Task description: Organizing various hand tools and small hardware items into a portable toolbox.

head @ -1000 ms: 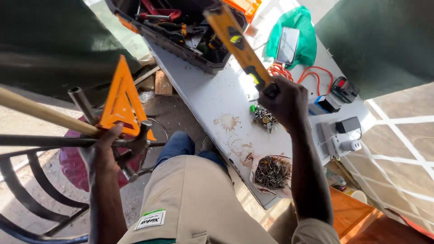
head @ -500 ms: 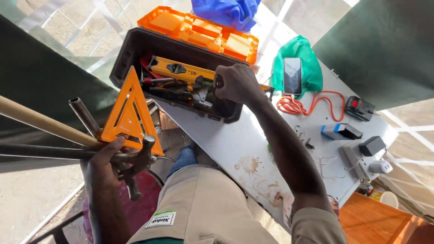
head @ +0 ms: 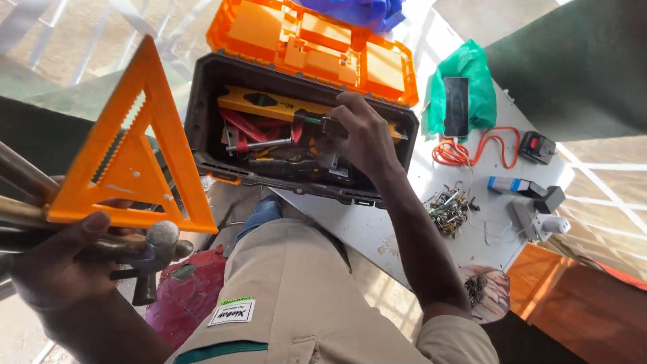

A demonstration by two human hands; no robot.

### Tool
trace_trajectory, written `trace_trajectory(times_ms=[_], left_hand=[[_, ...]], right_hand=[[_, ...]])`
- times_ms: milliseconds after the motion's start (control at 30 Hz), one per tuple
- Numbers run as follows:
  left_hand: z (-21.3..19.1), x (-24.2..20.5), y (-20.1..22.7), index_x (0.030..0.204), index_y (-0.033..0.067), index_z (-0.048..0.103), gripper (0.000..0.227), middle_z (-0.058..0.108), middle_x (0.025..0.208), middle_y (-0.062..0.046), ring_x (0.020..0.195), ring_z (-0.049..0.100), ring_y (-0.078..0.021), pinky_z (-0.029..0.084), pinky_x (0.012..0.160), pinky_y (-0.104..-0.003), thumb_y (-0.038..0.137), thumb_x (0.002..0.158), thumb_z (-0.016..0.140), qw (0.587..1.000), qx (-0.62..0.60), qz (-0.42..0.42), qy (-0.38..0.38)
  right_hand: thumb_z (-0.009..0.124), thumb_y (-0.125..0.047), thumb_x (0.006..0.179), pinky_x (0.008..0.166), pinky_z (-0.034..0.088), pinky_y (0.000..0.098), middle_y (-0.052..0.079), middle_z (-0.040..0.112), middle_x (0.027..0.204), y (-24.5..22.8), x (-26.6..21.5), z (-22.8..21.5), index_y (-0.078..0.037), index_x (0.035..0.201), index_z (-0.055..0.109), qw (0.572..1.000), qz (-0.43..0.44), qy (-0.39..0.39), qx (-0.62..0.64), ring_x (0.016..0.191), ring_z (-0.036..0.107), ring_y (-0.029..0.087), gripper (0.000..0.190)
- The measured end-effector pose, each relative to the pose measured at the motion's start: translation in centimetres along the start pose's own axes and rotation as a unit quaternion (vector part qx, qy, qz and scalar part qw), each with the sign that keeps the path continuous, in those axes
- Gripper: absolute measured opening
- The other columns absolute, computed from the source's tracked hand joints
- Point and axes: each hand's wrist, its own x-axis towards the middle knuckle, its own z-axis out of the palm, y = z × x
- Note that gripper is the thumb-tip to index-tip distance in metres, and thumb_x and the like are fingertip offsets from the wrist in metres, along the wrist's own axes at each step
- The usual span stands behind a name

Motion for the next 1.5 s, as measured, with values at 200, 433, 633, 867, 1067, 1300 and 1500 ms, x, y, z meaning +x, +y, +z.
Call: trace_trajectory(times_ms=[200, 433, 633, 867, 1067, 1300, 1500], left_hand=[[2.5, 2.7, 0.1, 0.124, 0.0088, 0.058, 0.040, 0.071, 0.107, -0.010, 0.091, 0.074, -0.0209, 0.068, 0.086, -0.031, 0.006, 0.086, 0.069, 0.989, 0.036, 0.026, -0.143], [11.4, 3.1, -0.1, 0.110, 0.0174, 0.056, 0.040, 0.057, 0.101, 0.005, 0.088, 0.068, -0.0093, 0.054, 0.073, -0.014, 0.008, 0.080, 0.081, 0.943, 0.170, 0.093, -0.270], [18.3, 4.4, -4.0, 0.107, 0.0130, 0.052, 0.039, 0.052, 0.089, 0.004, 0.078, 0.063, -0.0089, 0.065, 0.068, -0.022, 0.000, 0.084, 0.081, 0.845, 0.153, 0.073, -0.506], [22.7, 5.2, -4.5, 0.103, 0.0039, 0.073, 0.030, 0.070, 0.091, -0.025, 0.095, 0.068, -0.0488, 0.046, 0.091, -0.060, 0.018, 0.080, 0.086, 0.736, 0.427, 0.110, -0.514], [23.9, 7.5, -10.3, 0.108, 0.0204, 0.070, 0.028, 0.073, 0.093, -0.011, 0.076, 0.071, -0.0388, 0.054, 0.072, -0.048, 0.015, 0.081, 0.073, 0.470, 0.682, 0.173, -0.533], [23.5, 7.8, -15.5, 0.118, 0.0168, 0.063, 0.046, 0.062, 0.120, -0.016, 0.092, 0.071, -0.0394, 0.052, 0.079, -0.050, 0.031, 0.080, 0.084, 0.314, 0.725, 0.206, -0.577], [25.1, 5.2, -10.1, 0.125, 0.0085, 0.065, 0.041, 0.066, 0.112, -0.016, 0.099, 0.072, -0.0333, 0.059, 0.089, -0.045, 0.019, 0.088, 0.077, 0.440, 0.648, 0.250, -0.569]], right_hand=[[0.091, -0.033, 0.080, 0.068, 0.053, 0.0425, 0.008, 0.065, 0.102, -2.8, -4.1, 1.8, -0.011, 0.116, 0.070, 0.989, 0.111, -0.102, -0.014, 0.090, 0.064, 0.027, 0.048], [0.083, -0.034, 0.084, 0.078, 0.054, 0.0284, 0.006, 0.075, 0.100, -6.3, -5.3, -2.5, -0.007, 0.101, 0.072, 0.935, 0.171, 0.100, 0.293, 0.091, 0.066, 0.016, 0.033], [0.070, -0.022, 0.107, 0.115, 0.049, 0.0417, 0.008, 0.063, 0.141, -7.0, -5.4, -1.8, -0.009, 0.136, 0.058, 0.710, 0.091, 0.193, 0.671, 0.132, 0.060, 0.022, 0.034], [0.070, -0.011, 0.097, 0.080, 0.061, 0.0368, 0.011, 0.072, 0.096, -4.1, -10.2, -2.9, -0.006, 0.111, 0.064, 0.676, 0.256, 0.484, 0.492, 0.085, 0.073, 0.023, 0.016], [0.064, -0.024, 0.105, 0.088, 0.066, 0.0438, 0.013, 0.072, 0.109, -1.7, -15.4, -6.2, -0.014, 0.121, 0.055, 0.660, 0.289, 0.566, 0.401, 0.093, 0.077, 0.030, 0.021], [0.070, -0.033, 0.103, 0.097, 0.064, 0.0455, 0.008, 0.070, 0.113, -1.8, -16.9, -6.8, -0.018, 0.126, 0.054, 0.645, 0.329, 0.586, 0.362, 0.098, 0.076, 0.024, 0.032], [0.068, -0.031, 0.105, 0.098, 0.063, 0.0436, 0.007, 0.068, 0.108, -2.5, -15.2, -7.7, -0.018, 0.122, 0.053, 0.686, 0.315, 0.568, 0.327, 0.097, 0.073, 0.021, 0.027]])
